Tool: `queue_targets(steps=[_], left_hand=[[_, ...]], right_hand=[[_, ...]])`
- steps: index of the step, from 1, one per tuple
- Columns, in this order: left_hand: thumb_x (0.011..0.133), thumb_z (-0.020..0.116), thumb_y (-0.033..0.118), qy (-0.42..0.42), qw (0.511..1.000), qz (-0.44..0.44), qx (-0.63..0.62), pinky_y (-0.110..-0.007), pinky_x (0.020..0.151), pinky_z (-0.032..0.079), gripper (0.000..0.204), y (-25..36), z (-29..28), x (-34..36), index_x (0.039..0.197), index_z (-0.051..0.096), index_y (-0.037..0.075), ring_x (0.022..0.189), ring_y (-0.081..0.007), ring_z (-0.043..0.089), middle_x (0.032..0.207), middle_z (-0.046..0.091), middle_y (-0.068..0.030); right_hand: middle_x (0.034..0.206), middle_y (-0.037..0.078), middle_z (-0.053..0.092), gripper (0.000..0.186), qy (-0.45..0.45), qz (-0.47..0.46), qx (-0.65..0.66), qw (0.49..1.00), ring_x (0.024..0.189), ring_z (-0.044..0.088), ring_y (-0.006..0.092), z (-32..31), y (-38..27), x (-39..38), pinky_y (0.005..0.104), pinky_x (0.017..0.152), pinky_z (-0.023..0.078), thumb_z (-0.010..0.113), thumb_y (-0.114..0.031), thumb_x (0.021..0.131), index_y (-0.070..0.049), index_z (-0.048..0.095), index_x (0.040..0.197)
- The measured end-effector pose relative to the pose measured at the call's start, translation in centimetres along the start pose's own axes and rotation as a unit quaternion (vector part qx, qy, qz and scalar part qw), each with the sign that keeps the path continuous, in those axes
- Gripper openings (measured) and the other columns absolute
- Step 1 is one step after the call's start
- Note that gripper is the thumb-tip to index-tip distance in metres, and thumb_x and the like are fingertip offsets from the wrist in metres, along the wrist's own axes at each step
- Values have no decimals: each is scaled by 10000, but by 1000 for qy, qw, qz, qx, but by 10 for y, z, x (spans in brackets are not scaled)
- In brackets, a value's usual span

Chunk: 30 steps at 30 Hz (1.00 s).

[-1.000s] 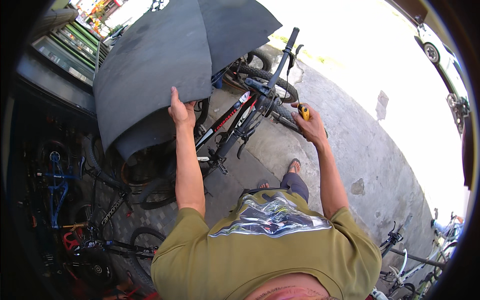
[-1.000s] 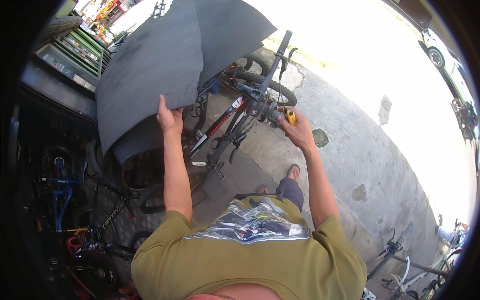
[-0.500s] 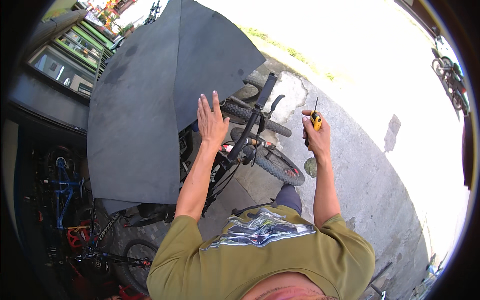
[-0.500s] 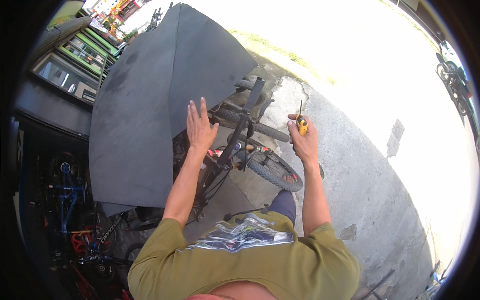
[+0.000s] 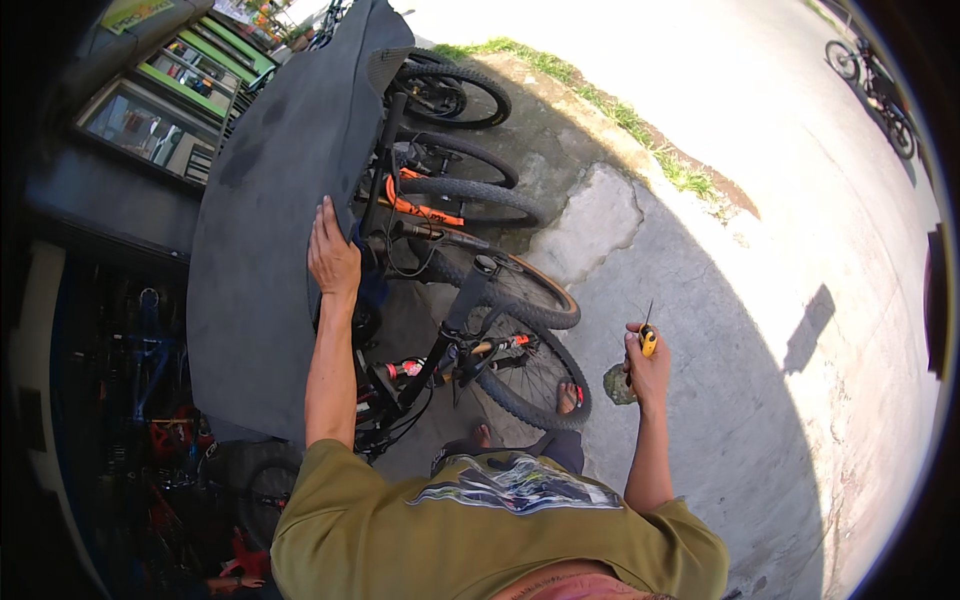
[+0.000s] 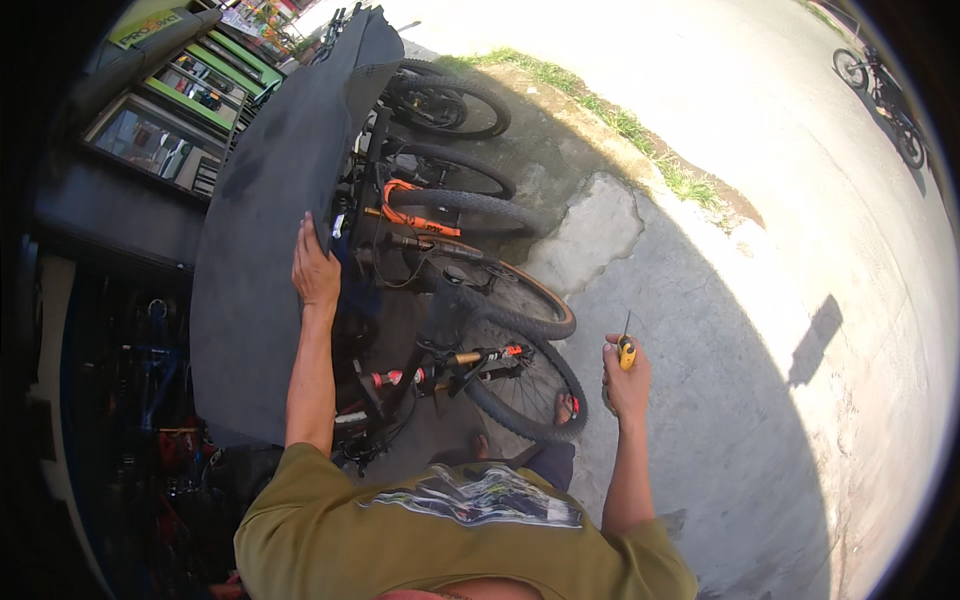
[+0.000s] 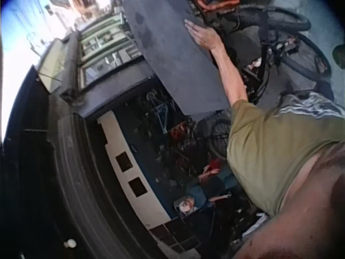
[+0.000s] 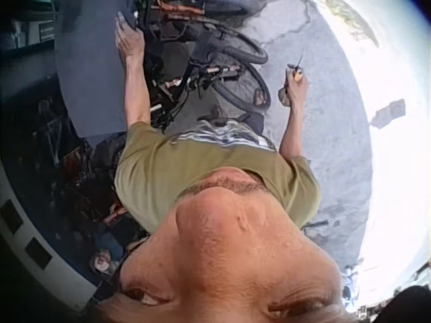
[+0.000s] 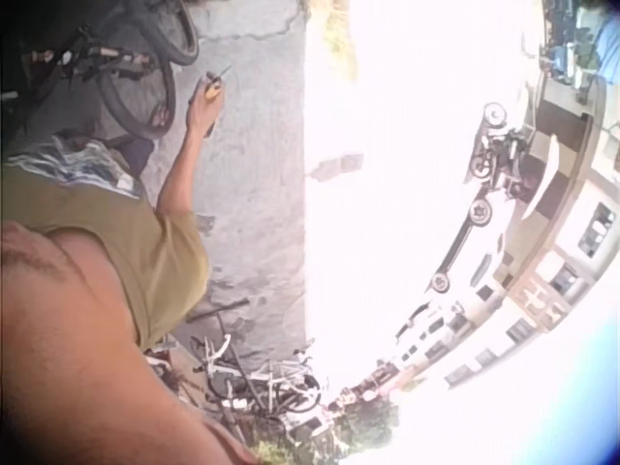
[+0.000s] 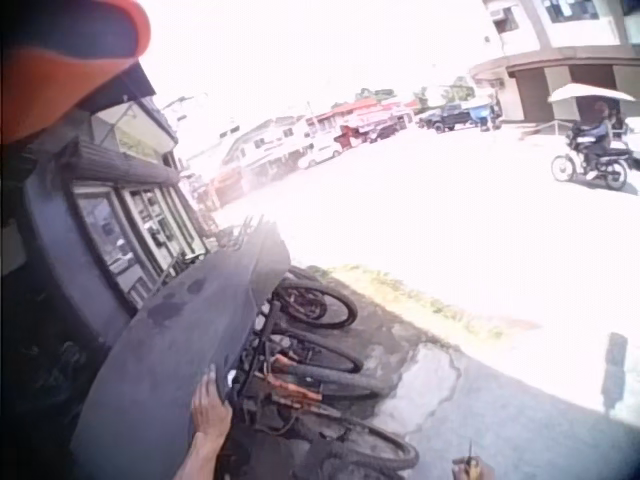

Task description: The person assembles a bicycle handlebar grip, then uses a screwdriver and a yellow multi-tool to tighten the grip and brake lever on the handlebar. The person works in a cluttered workshop with other bicycles and tools visible.

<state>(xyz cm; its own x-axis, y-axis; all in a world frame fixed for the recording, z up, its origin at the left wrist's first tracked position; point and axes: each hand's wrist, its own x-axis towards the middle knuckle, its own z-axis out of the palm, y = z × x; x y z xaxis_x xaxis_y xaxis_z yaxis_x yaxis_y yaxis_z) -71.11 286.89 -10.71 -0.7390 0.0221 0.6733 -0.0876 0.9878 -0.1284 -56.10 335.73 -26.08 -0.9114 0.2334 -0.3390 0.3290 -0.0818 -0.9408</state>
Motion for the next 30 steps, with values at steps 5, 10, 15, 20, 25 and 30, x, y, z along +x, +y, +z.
queue_targets(steps=[5,10,15,20,25,30], left_hand=[[949,594,82,-67,987,-134,58,-512,954,536,579,-49,-64,54,1496,408,32,1146,-451,652,1371,607,-257],[996,554,142,-21,981,-179,77,-504,959,532,525,-101,-79,61,1446,434,-100,1121,-497,643,1232,650,-342],[999,560,142,30,975,-212,64,-499,935,531,503,-147,-111,82,1390,463,-158,1124,-482,647,1184,663,-357],[994,586,122,75,971,-221,43,-493,972,520,464,-161,-148,98,1399,501,-88,1167,-477,632,1246,653,-331],[992,595,116,81,977,-192,50,-483,995,516,466,-179,-162,97,1407,506,-78,1191,-471,626,1276,643,-326],[994,594,113,73,968,-240,28,-475,1001,514,444,-188,-159,89,1388,529,-81,1219,-464,613,1290,635,-327]], right_hand=[[714,-19,582,182,-49,-35,-46,997,608,536,77,19,-26,45,267,572,448,662,-168,987,-62,680,1134],[756,33,639,177,-68,-85,-107,988,716,580,113,46,-23,63,292,675,474,685,-161,972,-43,691,1104],[796,70,664,194,-116,-60,-116,985,729,597,134,49,-5,60,307,695,485,688,-171,957,-39,689,1099],[815,86,676,200,-114,-50,-144,982,737,607,148,42,13,58,318,706,491,685,-168,952,-32,684,1098],[798,89,675,202,-99,-30,-150,983,729,616,157,45,8,57,326,702,495,683,-174,957,-33,684,1102],[795,116,679,209,-107,-80,-165,977,725,623,180,53,-8,46,338,703,498,683,-168,951,-28,687,1106]])
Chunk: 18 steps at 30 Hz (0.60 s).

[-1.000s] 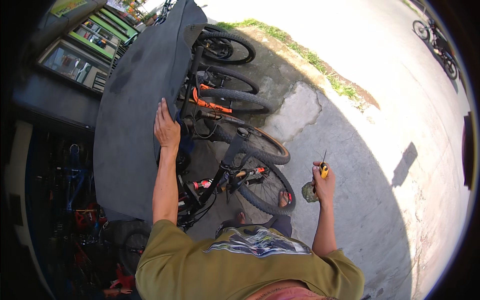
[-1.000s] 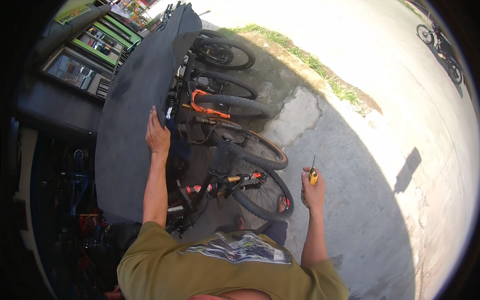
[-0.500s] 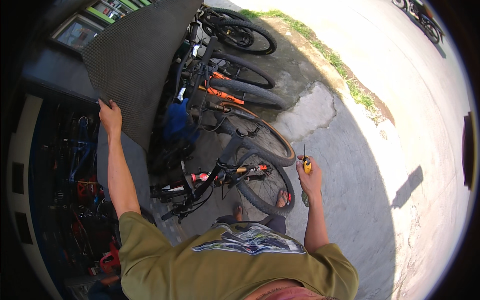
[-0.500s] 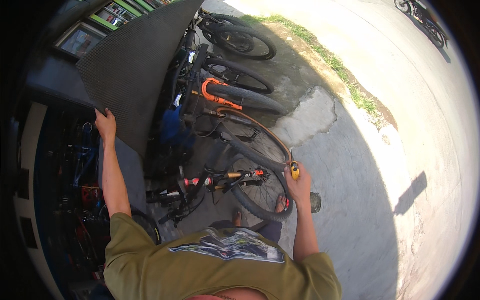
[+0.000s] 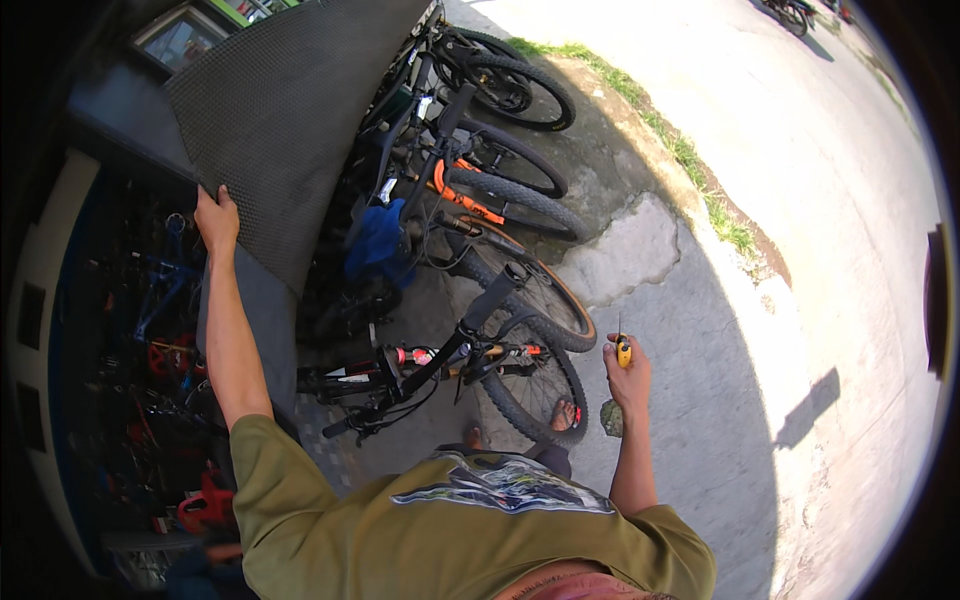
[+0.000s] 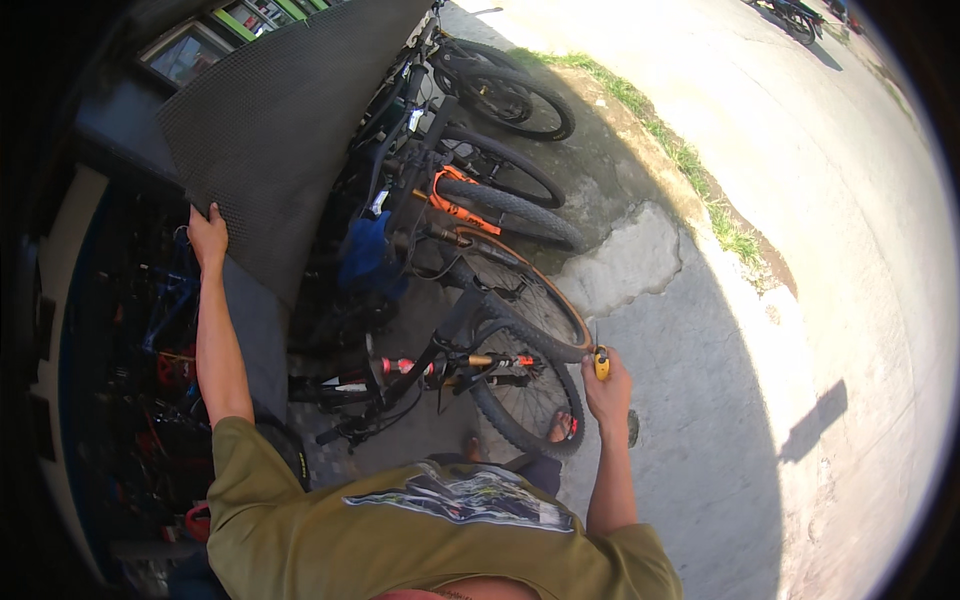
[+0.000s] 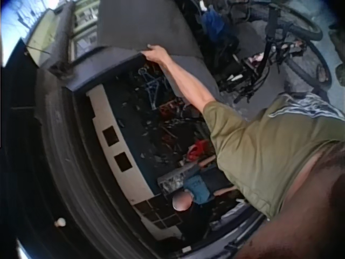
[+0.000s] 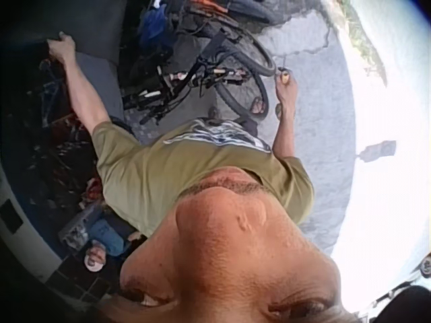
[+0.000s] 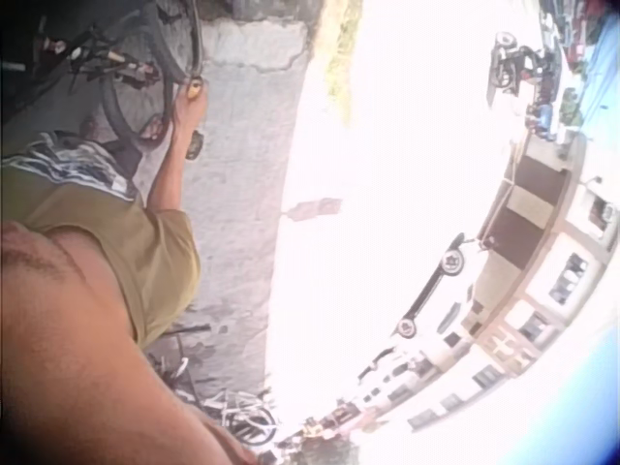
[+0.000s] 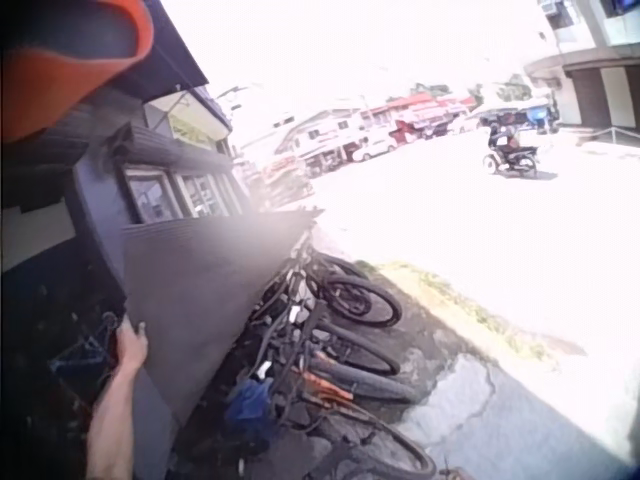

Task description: The person assembles a bicycle handlebar grip, then uses a screwdriver and a yellow multi-tool to tighten the grip and brake lever on the handlebar. The person works in a cluttered workshop with other bicycles and tools visible.

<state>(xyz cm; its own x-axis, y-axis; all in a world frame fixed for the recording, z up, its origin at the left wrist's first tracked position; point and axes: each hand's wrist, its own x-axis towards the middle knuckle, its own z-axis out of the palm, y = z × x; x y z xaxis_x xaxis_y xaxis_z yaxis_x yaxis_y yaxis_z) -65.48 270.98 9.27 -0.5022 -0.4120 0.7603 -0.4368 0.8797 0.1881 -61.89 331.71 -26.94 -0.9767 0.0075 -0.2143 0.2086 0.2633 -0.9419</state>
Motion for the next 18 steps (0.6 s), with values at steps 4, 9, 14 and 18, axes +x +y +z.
queue_targets(steps=[4,9,14,18], left_hand=[[999,591,123,-17,1000,2,-24,-472,1003,514,441,8,5,-11,1380,535,-90,1216,-469,612,1283,638,-329],[1010,583,153,-24,1000,3,-11,-479,993,515,436,3,2,-13,1382,551,-72,1200,-475,621,1279,649,-312],[1017,583,183,-68,997,-33,-4,-485,975,522,441,17,0,-19,1385,557,-58,1187,-464,633,1271,657,-305],[1010,600,182,-80,996,-28,1,-491,977,524,437,23,4,-24,1392,563,-28,1190,-459,630,1276,656,-296]], right_hand=[[821,142,693,218,-11,0,-39,999,738,639,203,-5,1,-8,341,718,506,687,-166,943,-24,689,1108],[863,158,712,218,-16,2,-42,999,772,662,214,-9,14,-20,340,740,513,682,-168,948,-20,690,1108],[718,-14,569,165,5,-33,-28,999,644,495,79,-8,22,-24,275,588,419,678,-158,969,-46,696,1090],[735,-1,586,171,9,-32,-31,999,669,514,89,-11,21,-24,283,615,438,679,-157,965,-44,696,1092]])
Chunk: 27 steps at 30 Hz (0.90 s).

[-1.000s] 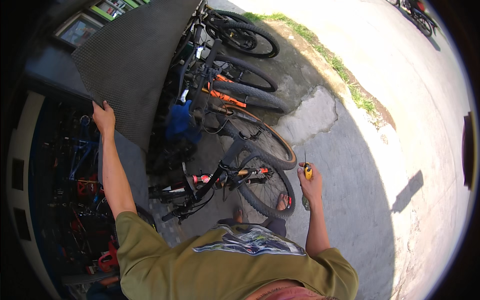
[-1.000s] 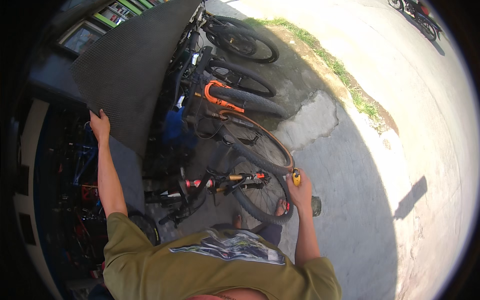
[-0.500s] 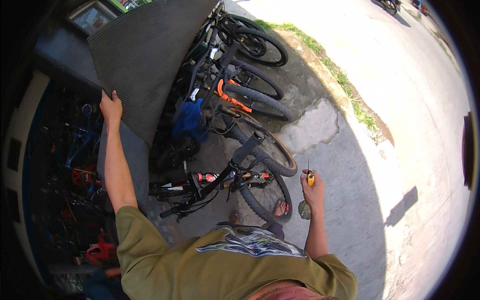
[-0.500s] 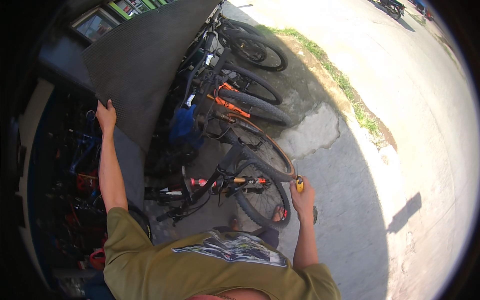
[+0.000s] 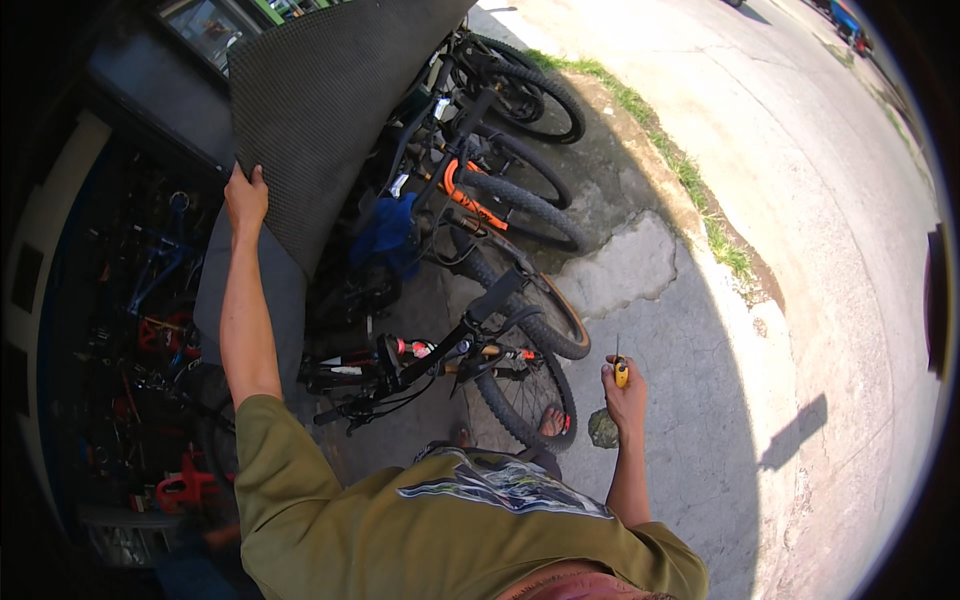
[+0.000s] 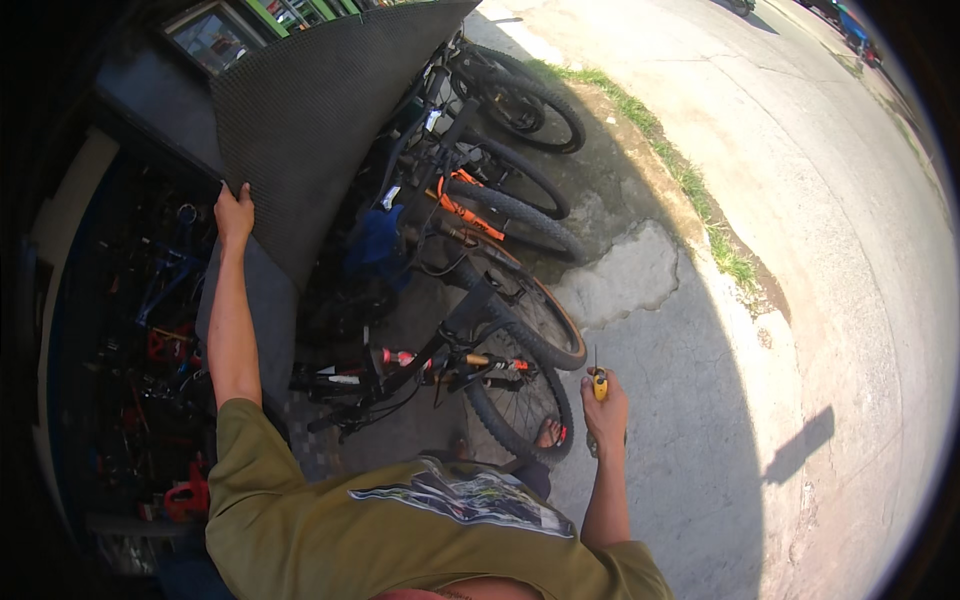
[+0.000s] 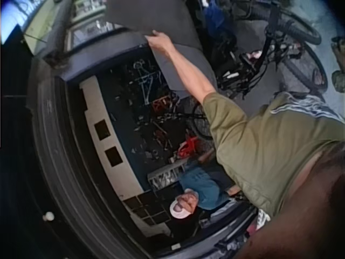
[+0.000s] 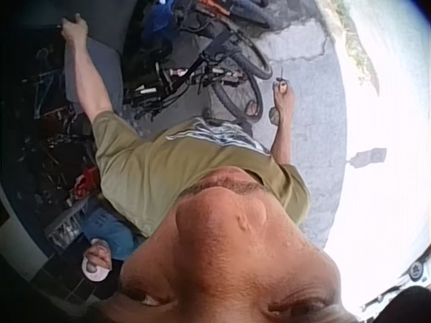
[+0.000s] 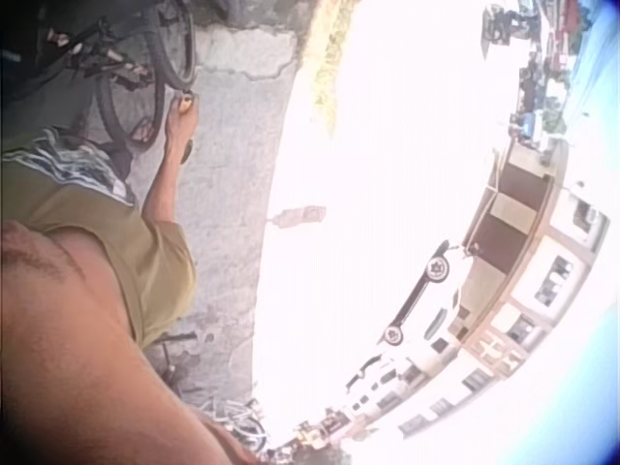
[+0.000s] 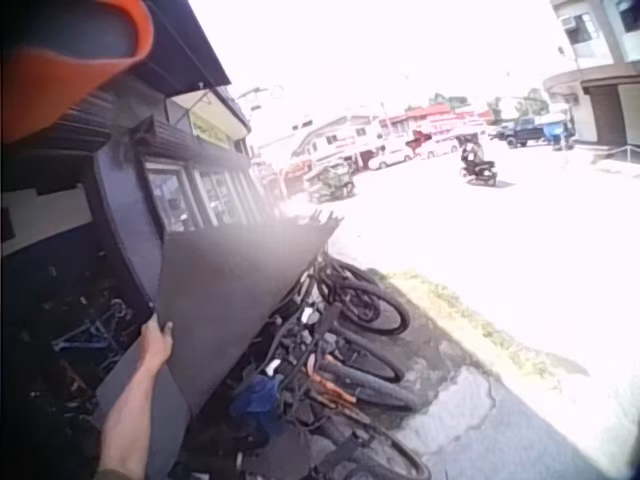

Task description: The person assembles a bicycle handlebar grip, then uses a screwdriver and a yellow multi-tool to tighten the grip and brake lever on the handlebar. The person works in a cluttered workshop with other bicycles and tools visible.

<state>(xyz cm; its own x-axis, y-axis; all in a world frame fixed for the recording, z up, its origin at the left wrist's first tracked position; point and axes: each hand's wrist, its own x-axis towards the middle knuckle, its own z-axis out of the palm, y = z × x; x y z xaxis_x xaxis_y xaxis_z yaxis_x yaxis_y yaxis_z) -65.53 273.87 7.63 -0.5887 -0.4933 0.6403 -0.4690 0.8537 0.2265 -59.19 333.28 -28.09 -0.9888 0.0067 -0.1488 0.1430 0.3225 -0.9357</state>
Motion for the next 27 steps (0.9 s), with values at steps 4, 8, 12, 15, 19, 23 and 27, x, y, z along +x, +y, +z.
queue_targets(steps=[4,8,12,15,19,23,27], left_hand=[[999,619,175,29,999,19,5,-489,988,520,442,-10,3,0,1393,565,-18,1198,-462,622,1283,653,-294],[995,625,176,18,1000,8,2,-487,997,514,443,-8,6,0,1386,569,-24,1207,-464,614,1285,650,-297],[987,634,181,25,999,24,17,-491,985,513,421,-15,3,0,1355,598,-19,1198,-462,618,1264,660,-294],[981,640,188,1,1000,9,10,-496,969,513,401,1,4,-3,1329,621,-9,1177,-460,629,1244,669,-288],[981,641,181,-2,1000,12,22,-494,962,514,389,-7,4,-2,1324,625,-2,1165,-459,636,1238,674,-282],[982,639,162,1,1000,17,10,-492,974,513,388,-11,11,-3,1329,616,-10,1179,-462,627,1253,666,-285],[981,641,153,51,997,53,-4,-493,990,509,395,-25,14,-3,1335,606,-18,1189,-465,620,1269,658,-286]], right_hand=[[755,32,611,184,-3,-12,-11,1000,693,538,114,-4,-8,-2,300,647,457,687,-163,954,-39,694,1090],[870,170,711,240,-21,14,-31,999,783,679,242,-10,-5,-3,362,736,517,681,-200,952,-26,683,1117],[870,171,716,240,-29,20,-44,998,782,692,261,-10,-6,-5,369,731,520,681,-213,953,-40,688,1118],[866,173,719,243,-22,11,-46,999,778,697,271,-9,-3,-4,373,727,523,682,-225,953,-50,693,1121],[769,46,627,195,-22,0,-30,999,707,559,125,-4,-10,-4,309,670,477,692,-172,951,-45,695,1099],[783,62,642,202,-28,-4,-36,999,721,571,135,-4,-17,-2,313,685,484,695,-170,949,-43,694,1106],[798,79,659,212,-39,-1,-41,998,730,581,145,-5,-21,-4,320,696,490,695,-168,947,-36,694,1113]])
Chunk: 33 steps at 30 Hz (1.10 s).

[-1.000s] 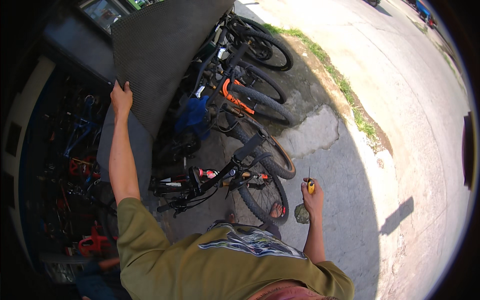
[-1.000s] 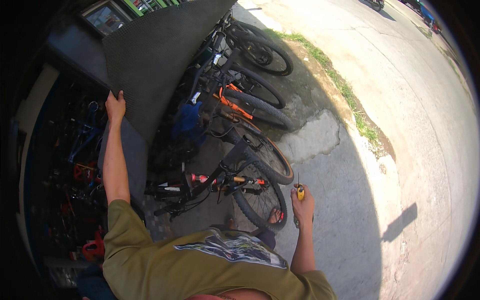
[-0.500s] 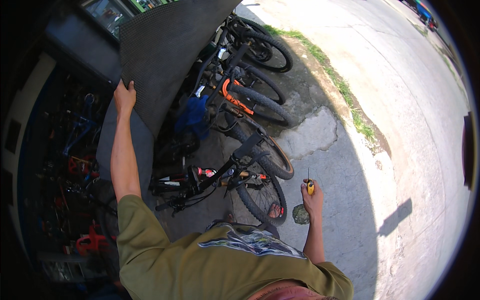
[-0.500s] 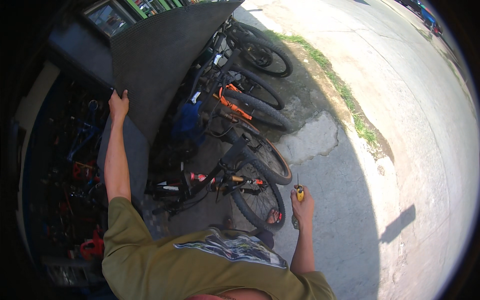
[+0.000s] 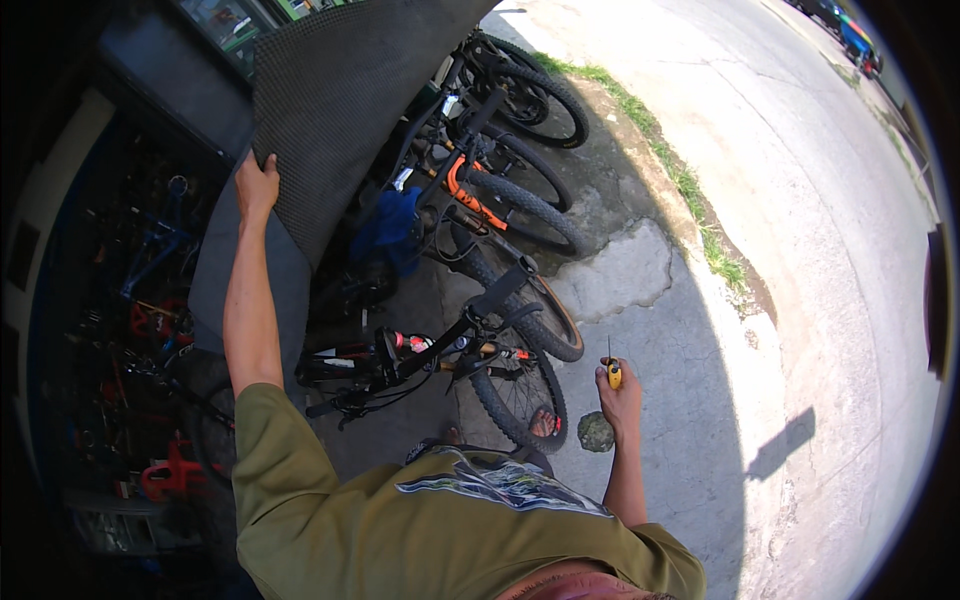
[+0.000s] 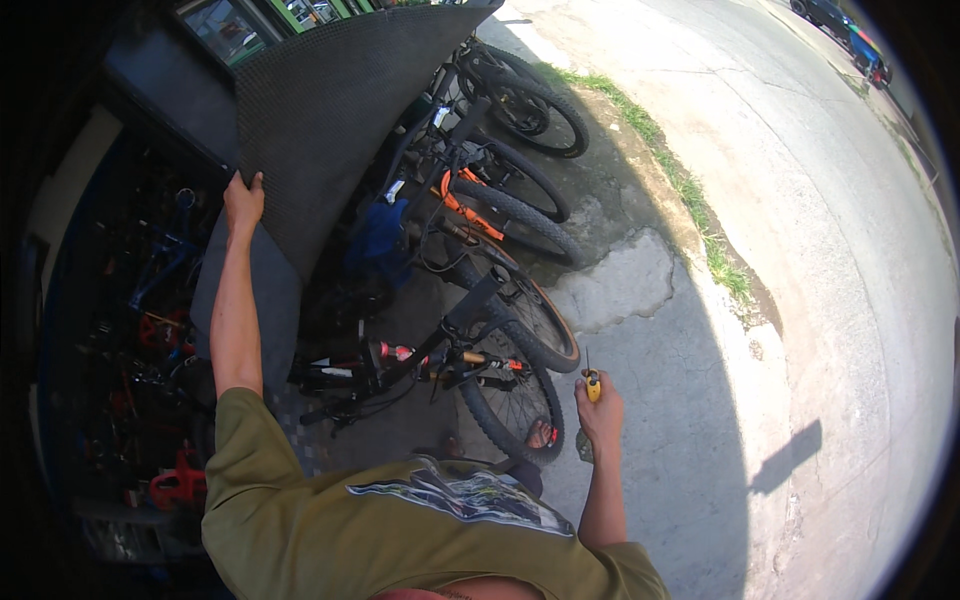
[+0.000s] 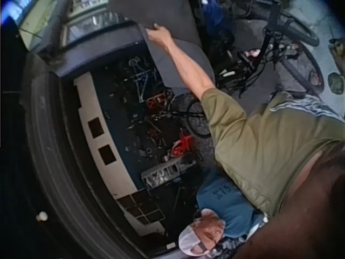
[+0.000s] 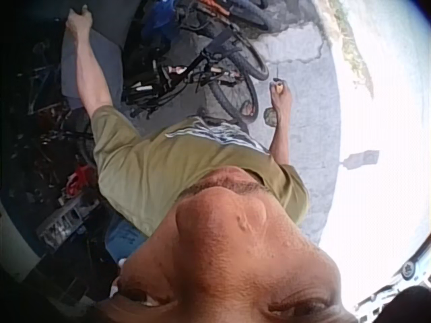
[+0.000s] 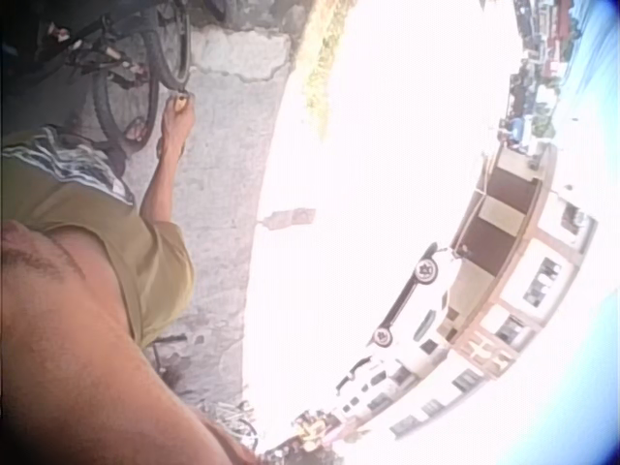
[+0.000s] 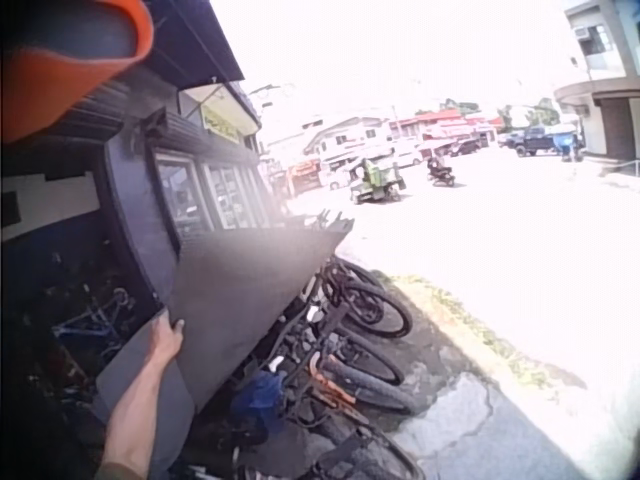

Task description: The person assembles a bicycle handlebar grip, then uses a screwdriver and a yellow multi-tool to tighten the grip and brake lever on the handlebar. The person works in a cluttered workshop with other bicycles and tools visible.

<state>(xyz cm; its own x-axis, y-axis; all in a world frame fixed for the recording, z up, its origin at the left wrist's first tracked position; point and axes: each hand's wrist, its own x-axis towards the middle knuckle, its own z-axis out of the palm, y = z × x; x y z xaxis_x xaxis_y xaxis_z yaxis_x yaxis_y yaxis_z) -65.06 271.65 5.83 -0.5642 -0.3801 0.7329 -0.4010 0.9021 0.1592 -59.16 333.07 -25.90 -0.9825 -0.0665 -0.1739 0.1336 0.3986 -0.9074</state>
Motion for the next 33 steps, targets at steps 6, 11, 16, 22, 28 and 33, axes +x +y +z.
queue_targets(steps=[6,11,16,22,28,33], left_hand=[[978,651,171,-29,999,-11,8,-493,974,510,390,3,-10,3,1318,623,-16,1181,-462,625,1239,673,-281],[983,641,191,-67,997,-49,5,-491,962,511,386,18,-14,0,1314,633,-7,1159,-458,635,1224,683,-268],[989,628,189,-53,998,-11,-22,-493,959,511,381,11,-4,-2,1321,635,3,1161,-448,636,1240,682,-247],[993,626,202,-62,997,-24,-36,-483,971,513,405,-1,1,-13,1341,621,-5,1172,-432,634,1256,671,-242],[998,617,202,-70,992,-32,-100,-462,971,525,370,-6,-3,-48,1342,651,68,1175,-384,651,1247,701,-169],[989,594,158,3,990,7,-138,-398,877,568,378,-77,-88,-109,1361,656,129,997,-315,739,1157,744,-154]], right_hand=[[819,95,681,220,-3,-13,-2,1000,742,602,157,3,4,1,330,710,500,693,-171,948,-30,696,1116],[842,191,709,246,-8,-31,-11,999,766,700,305,5,-2,3,379,727,529,694,-210,943,-37,685,1117],[848,199,704,244,-25,-21,-26,999,770,695,306,4,-15,-4,380,733,526,693,-205,943,-35,682,1117],[812,145,689,226,-6,-41,-37,998,753,668,238,0,-46,-25,362,727,522,691,-177,952,-44,686,1134],[699,-54,536,178,-82,-20,104,991,616,507,43,8,-102,-63,235,562,423,662,-87,983,-54,689,1155],[685,-74,519,169,-139,-110,128,976,580,466,16,55,-155,-107,204,519,373,636,-50,992,-27,678,1154]])
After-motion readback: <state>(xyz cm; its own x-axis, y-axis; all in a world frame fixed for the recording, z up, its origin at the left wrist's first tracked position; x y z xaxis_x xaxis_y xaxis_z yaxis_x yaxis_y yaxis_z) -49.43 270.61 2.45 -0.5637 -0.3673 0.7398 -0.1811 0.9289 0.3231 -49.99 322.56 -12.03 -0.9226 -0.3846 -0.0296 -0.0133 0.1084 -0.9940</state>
